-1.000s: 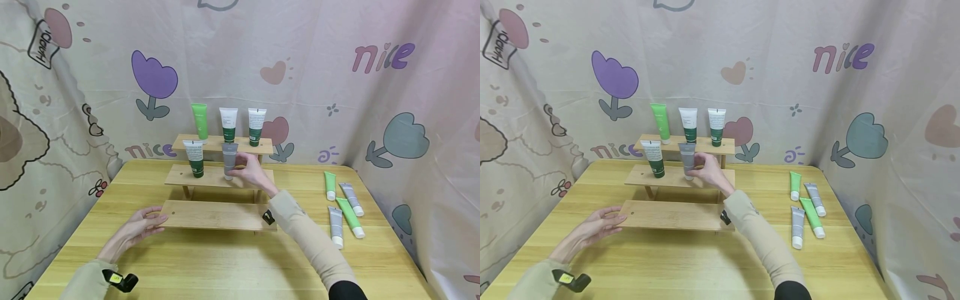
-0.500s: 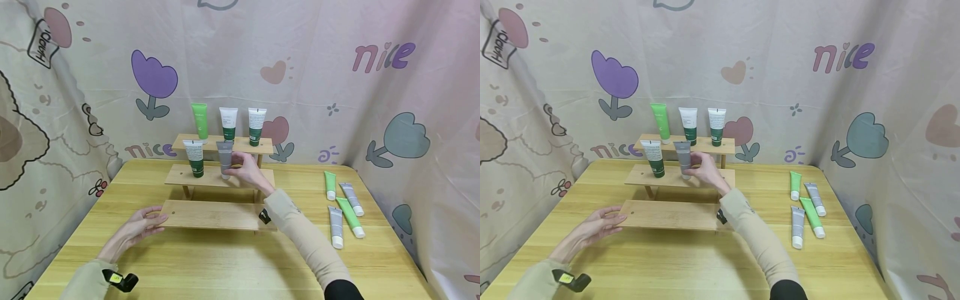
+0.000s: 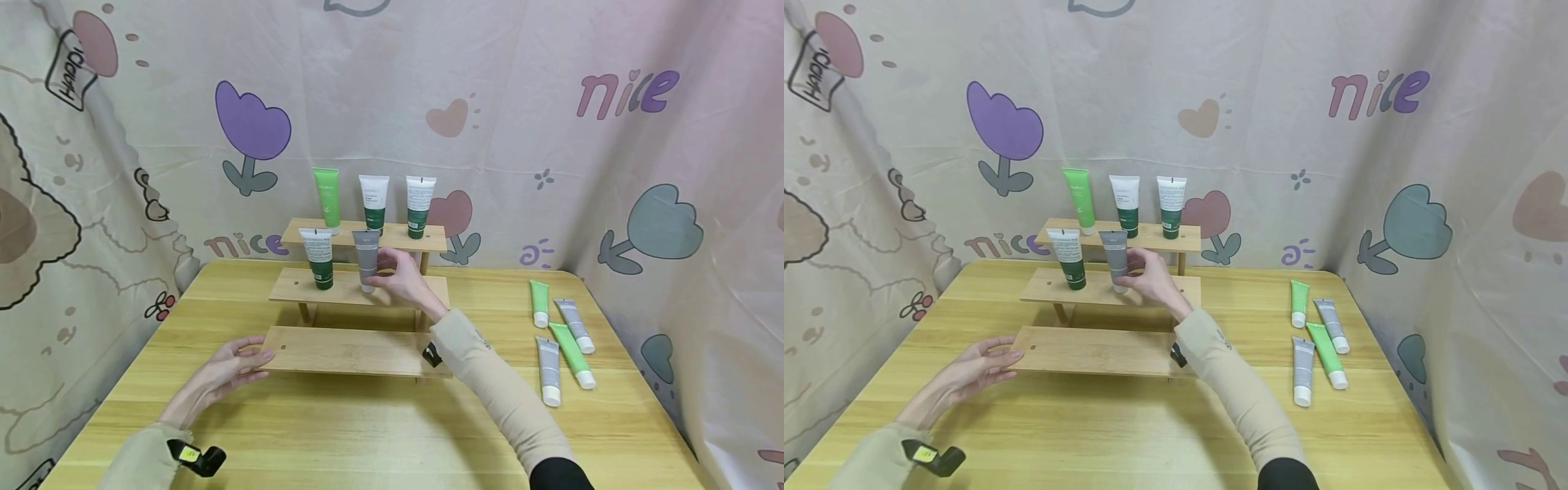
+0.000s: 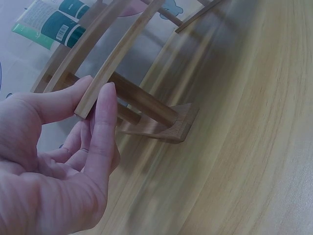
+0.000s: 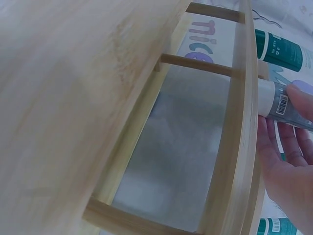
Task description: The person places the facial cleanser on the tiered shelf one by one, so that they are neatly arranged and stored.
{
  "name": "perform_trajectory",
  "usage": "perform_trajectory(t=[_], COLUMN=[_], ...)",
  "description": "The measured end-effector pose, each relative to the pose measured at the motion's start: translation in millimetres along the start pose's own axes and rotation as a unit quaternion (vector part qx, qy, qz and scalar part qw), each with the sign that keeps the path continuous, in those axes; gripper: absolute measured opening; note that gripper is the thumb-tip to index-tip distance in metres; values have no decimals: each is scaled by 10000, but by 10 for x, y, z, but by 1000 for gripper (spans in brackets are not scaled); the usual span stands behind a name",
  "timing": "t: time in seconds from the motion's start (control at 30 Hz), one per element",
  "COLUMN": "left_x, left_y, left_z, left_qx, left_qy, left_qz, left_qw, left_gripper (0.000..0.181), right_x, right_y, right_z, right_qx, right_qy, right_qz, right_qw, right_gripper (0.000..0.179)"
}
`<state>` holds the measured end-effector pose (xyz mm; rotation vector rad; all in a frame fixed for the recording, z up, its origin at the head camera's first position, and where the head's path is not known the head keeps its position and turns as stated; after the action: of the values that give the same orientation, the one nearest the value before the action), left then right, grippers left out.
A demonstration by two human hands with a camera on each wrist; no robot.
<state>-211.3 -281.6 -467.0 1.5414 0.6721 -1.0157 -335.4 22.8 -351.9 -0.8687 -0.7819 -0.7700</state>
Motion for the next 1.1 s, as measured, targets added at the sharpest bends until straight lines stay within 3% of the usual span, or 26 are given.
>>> perform_trajectory(t=[0.47,0.83,1.1], left_x=[12,21,23], left_y=[-15,-30,-26], left_z=[3,11,17], left_qx=[93,127,90], left_qy=[-41,-58,-109], left_qz=[-52,-59,-101], left_qw=[9999,9999,9998], left_gripper=[81,83,83], right_x=[-1,1,-54], right_y=[103,373,661], right_z=[42,234,506], right_qx=[46,-96,-265], right_qy=[-238,-376,-184], right_qz=[119,355,497], right_qw=[9996,9986,9982], right_gripper=[52,51,51])
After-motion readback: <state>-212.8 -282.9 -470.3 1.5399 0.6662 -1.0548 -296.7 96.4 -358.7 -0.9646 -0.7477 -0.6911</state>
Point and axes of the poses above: each hand's wrist, its own y-axis away from the middle knuckle, its own z-axis out of the back of the hand, x = y × z, the point moved 6 cm from there along -y, towards the middle knuckle, and after that the axes turned 8 degrees about z, right-handed, at the moved point
